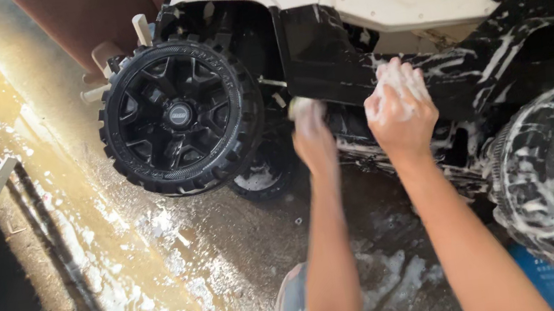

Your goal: The person scrubs a black and white toy vehicle with a yellow sponge, applying soap to the wheels and body. They rinse the sponge in a bucket and continue scrubbing different parts of the vehicle.

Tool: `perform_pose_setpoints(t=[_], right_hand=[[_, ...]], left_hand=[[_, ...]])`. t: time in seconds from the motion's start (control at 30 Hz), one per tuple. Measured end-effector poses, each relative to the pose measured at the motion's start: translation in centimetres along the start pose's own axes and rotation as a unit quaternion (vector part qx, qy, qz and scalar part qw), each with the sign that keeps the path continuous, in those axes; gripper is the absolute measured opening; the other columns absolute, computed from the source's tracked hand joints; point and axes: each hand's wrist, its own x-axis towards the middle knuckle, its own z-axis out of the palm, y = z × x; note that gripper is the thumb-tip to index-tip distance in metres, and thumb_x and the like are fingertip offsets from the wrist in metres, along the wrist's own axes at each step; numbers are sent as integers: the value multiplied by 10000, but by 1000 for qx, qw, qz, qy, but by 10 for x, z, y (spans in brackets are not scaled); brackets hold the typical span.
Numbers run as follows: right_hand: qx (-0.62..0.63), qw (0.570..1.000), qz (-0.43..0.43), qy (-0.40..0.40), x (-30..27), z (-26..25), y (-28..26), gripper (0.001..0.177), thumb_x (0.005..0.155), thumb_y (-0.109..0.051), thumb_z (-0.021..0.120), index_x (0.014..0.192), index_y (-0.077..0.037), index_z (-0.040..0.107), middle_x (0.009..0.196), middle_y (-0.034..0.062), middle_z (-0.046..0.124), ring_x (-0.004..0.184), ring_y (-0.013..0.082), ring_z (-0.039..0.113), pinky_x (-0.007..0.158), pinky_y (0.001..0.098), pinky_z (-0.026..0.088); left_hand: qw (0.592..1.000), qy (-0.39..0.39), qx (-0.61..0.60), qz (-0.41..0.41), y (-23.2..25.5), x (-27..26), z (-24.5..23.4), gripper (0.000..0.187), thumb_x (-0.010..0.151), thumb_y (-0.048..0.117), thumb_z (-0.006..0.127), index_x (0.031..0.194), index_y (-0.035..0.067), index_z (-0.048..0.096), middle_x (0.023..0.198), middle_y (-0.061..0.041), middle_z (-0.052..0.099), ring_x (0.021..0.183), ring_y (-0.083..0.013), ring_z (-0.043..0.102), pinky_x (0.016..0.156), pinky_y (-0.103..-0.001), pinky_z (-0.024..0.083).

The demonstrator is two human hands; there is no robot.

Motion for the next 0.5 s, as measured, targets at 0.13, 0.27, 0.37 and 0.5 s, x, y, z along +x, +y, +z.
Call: perform_pose_setpoints(t=[0.13,0.27,0.37,0.5], right_hand=[[-6,1000,-13,-3,0,-1,-2,259,897,-22,685,1146,36,728,1282,216,700,1196,364,680,1102,463,534],[9,1000,-20,-13,-4,-4,3,300,905,-28,681,1194,38,726,1297,216,691,1207,368,675,1101,471,527],[16,999,-34,-16,0,-5,7,293,923,-15,686,1207,50,718,1312,211,693,1218,367,674,1108,470,529],[18,999,-35,-25,-4,-7,10,319,882,2,686,1197,23,735,1310,210,693,1214,364,672,1102,470,530]], left_hand=[[891,23,-280,-357,39,-114,0,570,1091,217,422,1649,108,405,1290,-278,670,1040,-456,582,887,-429,528],[884,101,-388,-241,41,-136,51,635,1078,228,390,1629,21,151,1737,-141,115,1599,-275,133,1266,-393,135],[916,167,-306,-201,32,-129,80,670,1077,245,400,1642,-11,149,1749,-174,93,1616,-297,79,1286,-419,67],[794,310,-431,-297,4,-116,79,652,1003,219,511,1556,39,216,1625,-219,326,1465,-380,344,1193,-497,303]])
